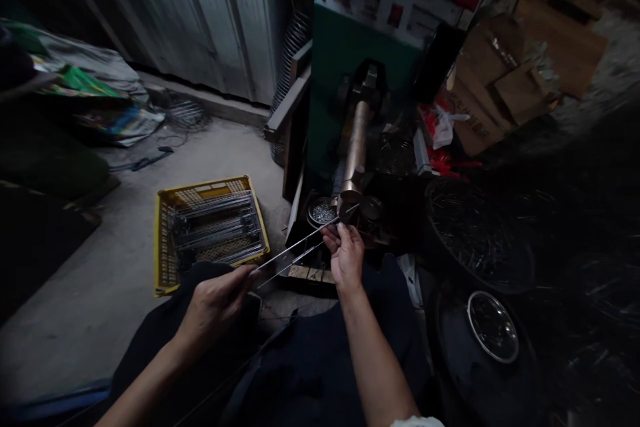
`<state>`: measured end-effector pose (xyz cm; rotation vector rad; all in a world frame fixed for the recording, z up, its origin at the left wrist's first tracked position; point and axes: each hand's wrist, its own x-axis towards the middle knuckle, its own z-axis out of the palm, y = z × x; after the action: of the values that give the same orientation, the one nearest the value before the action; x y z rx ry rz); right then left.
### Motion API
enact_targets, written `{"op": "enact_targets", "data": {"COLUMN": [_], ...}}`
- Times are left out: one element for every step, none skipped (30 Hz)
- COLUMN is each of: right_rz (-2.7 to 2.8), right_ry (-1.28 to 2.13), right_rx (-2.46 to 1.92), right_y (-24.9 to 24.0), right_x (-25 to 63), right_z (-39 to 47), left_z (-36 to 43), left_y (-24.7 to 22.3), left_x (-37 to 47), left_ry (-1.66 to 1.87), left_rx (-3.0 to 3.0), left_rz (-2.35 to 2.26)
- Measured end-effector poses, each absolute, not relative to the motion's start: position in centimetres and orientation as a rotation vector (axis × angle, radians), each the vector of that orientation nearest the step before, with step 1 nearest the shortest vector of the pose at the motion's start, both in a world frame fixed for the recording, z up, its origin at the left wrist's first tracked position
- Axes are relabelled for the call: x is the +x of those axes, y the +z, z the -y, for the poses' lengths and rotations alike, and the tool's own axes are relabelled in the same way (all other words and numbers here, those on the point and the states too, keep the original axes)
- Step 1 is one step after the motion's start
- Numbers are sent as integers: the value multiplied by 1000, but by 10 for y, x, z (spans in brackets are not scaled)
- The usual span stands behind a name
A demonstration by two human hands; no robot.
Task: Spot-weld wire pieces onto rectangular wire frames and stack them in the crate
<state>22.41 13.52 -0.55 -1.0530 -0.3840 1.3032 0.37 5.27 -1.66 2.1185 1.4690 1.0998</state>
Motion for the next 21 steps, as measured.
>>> {"op": "enact_targets", "data": {"right_rz": [383,385,387,392,399,411,428,447,465,481,491,499,503,504,504,505,508,511,516,523,530], "right_ry": [1309,1317,1324,1331,1336,1334,1321,1296,1265,1235,1212,1203,1202,1202,1201,1194,1183,1171,1163,1161,1166], "right_rx": [-1043,-1031,-1021,-1015,-1016,-1028,-1048,-1073,-1099,-1123,-1139,-1145,-1145,-1146,-1147,-1150,-1154,-1158,-1160,-1160,-1160], "right_y": [-6,-6,-6,-7,-8,-8,-9,-9,-9,-9,-9,-8,-8,-8,-8,-8,-8,-8,-9,-9,-9], "right_x": [224,224,224,224,225,227,229,232,236,240,243,247,249,251,253,253,253,253,253,253,253], "right_z": [-135,-135,-135,-134,-134,-134,-134,-135,-136,-137,-139,-140,-141,-143,-144,-145,-147,-149,-151,-153,-154], "left_z": [-53,-53,-53,-53,-53,-54,-55,-57,-60,-63,-66,-70,-73,-76,-79,-82,-84,-86,-88,-90,-90], "left_y": [-17,-18,-18,-18,-18,-17,-16,-14,-13,-11,-9,-8,-6,-5,-4,-4,-4,-4,-4,-4,-4], "left_x": [3,2,1,1,1,2,4,6,9,12,15,17,20,22,23,24,24,23,23,22,22], "left_ry": [1088,1070,1060,1056,1058,1061,1067,1070,1066,1059,1052,1048,1046,1045,1045,1043,1044,1043,1040,1038,1035], "left_rx": [2109,2099,2088,2077,2067,2065,2063,2060,2057,2054,2050,2042,2033,2025,2015,2001,1987,1976,1966,1958,1954], "left_rz": [-1474,-1478,-1480,-1482,-1484,-1478,-1475,-1471,-1469,-1467,-1465,-1466,-1468,-1466,-1465,-1462,-1457,-1449,-1442,-1438,-1436]}}
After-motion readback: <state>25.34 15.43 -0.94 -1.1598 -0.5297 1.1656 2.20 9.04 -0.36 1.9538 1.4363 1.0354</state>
